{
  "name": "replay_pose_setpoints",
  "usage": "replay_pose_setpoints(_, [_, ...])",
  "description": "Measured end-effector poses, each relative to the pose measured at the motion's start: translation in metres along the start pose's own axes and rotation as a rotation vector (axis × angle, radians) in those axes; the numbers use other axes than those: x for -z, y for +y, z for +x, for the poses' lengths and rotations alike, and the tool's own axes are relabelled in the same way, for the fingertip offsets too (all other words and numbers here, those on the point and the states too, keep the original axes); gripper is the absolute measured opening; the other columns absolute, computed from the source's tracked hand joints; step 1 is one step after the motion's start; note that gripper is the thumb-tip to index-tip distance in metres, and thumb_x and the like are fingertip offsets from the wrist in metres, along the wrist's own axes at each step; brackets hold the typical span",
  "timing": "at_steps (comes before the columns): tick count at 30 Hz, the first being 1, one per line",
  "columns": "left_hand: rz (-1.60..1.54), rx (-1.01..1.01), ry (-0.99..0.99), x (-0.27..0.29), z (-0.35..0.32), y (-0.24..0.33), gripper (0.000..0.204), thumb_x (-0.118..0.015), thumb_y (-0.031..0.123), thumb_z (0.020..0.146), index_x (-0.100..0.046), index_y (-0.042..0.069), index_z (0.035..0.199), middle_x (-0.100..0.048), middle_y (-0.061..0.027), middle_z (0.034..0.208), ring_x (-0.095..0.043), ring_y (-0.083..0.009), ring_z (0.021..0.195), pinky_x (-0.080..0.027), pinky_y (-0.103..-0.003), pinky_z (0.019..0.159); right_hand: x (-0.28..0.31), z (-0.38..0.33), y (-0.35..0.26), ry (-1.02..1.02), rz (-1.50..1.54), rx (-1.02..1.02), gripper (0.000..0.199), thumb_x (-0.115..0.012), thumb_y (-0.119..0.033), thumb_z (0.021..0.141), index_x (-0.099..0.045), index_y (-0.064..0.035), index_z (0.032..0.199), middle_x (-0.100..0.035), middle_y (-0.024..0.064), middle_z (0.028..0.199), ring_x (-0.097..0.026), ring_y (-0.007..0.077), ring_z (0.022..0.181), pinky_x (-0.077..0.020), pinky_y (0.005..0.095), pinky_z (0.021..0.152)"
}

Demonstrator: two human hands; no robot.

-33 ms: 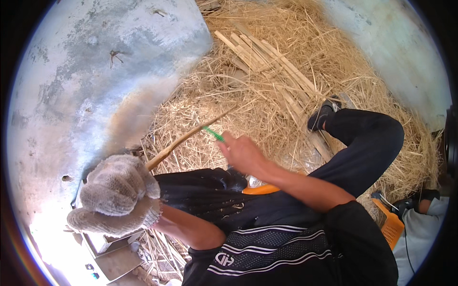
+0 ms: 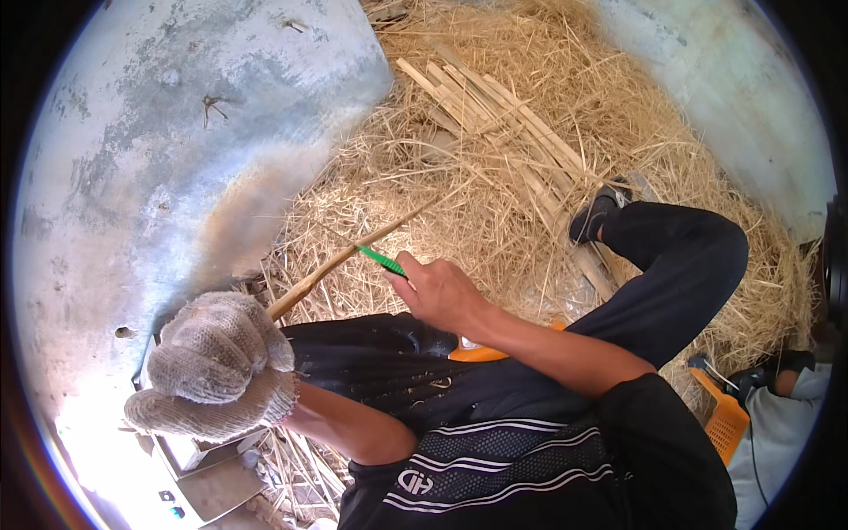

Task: The person sits on a hay-covered floor and uses a green-handled knife to peel the outer layer off a thin wooden stick. They hold the stick with a gloved left hand and scrape the blade along its length, creating wood shavings that fall onto the hay.

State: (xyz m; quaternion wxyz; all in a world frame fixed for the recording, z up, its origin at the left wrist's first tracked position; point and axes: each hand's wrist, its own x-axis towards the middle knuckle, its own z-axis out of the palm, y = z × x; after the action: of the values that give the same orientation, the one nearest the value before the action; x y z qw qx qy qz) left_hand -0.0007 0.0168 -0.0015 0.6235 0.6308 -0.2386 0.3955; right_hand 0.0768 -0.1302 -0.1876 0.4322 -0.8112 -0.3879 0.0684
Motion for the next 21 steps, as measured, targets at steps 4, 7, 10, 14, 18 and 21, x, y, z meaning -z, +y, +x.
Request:
replay_pose_setpoints(4, [-0.128, -0.02, 0.063, -0.002, 0.003, -0.007, 0.063, -0.029, 0.054, 0.102, -0.035, 0.016, 0.052, -0.032, 0.002, 0.04, -0.033, -0.01, 0.027, -0.037, -0.025, 0.023, -0.02, -0.05, 0.175, -0.335, -0.384, -0.529, 0.027, -0.056, -0.021, 0.09, -0.068, 0.0009, 0.1, -0.067, 0.0243, 0.086, -0.067, 0.0398, 0.079, -0.0547, 0.0473, 0.069])
replay_pose_setpoints(7, [-0.071, -0.015, 0.093, -0.001, 0.003, -0.01, 0.061, -0.031, 0.052, 0.102, -0.043, 0.015, 0.055, -0.036, 0.001, 0.042, -0.036, -0.0099, 0.028, -0.034, -0.026, 0.022, -0.013, -0.042, 0.176, -0.339, -0.346, -0.652, 0.035, -0.051, -0.028, 0.093, -0.067, 0.0024, 0.101, -0.068, 0.0249, 0.089, -0.067, 0.0417, 0.087, -0.0536, 0.0496, 0.077])
replay_pose_setpoints(10, [0.0, 0.009, 0.15, 0.007, 0.003, -0.004, 0.062, -0.031, 0.054, 0.102, -0.043, 0.015, 0.054, -0.035, 0.0012, 0.041, -0.031, -0.0095, 0.027, -0.032, -0.025, 0.022, 0.03, 0.001, 0.066, -0.293, -0.235, -0.565, 0.039, -0.048, -0.032, 0.097, -0.062, 0.0033, 0.104, -0.066, 0.0276, 0.084, -0.066, 0.0432, 0.085, -0.0514, 0.0529, 0.076])
replay_pose_setpoints(14, [0.025, 0.014, 0.173, 0.007, -0.003, 0.003, 0.062, -0.032, 0.054, 0.101, -0.041, 0.016, 0.053, -0.031, 0.0017, 0.04, -0.028, -0.009, 0.028, -0.031, -0.025, 0.022, 0.062, 0.007, -0.026, -0.198, 0.033, -0.295, 0.037, -0.047, -0.033, 0.099, -0.058, 0.0025, 0.102, -0.061, 0.0236, 0.066, -0.061, 0.0422, 0.058, -0.049, 0.0513, 0.059])
replay_pose_setpoints(18, [-0.081, 0.024, 0.104, 0.003, -0.002, -0.004, 0.064, -0.031, 0.055, 0.101, -0.039, 0.016, 0.051, -0.031, 0.0023, 0.04, -0.029, -0.0089, 0.028, -0.033, -0.024, 0.022, 0.041, -0.002, -0.023, -0.199, -0.007, -0.184, 0.033, -0.047, -0.028, 0.099, -0.058, 0.0029, 0.1, -0.062, 0.0238, 0.069, -0.063, 0.0403, 0.062, -0.0498, 0.0498, 0.057])
replay_pose_setpoints(21, [-0.067, 0.009, 0.04, 0.004, -0.002, -0.006, 0.064, -0.03, 0.055, 0.101, -0.038, 0.017, 0.05, -0.031, 0.0027, 0.04, -0.031, -0.0088, 0.028, -0.035, -0.024, 0.023, 0.014, 0.006, 0.038, -0.1, -0.072, -0.361, 0.032, -0.047, -0.03, 0.1, -0.058, 0.0011, 0.1, -0.06, 0.0213, 0.06, -0.06, 0.04, 0.053, -0.0472, 0.05, 0.054])
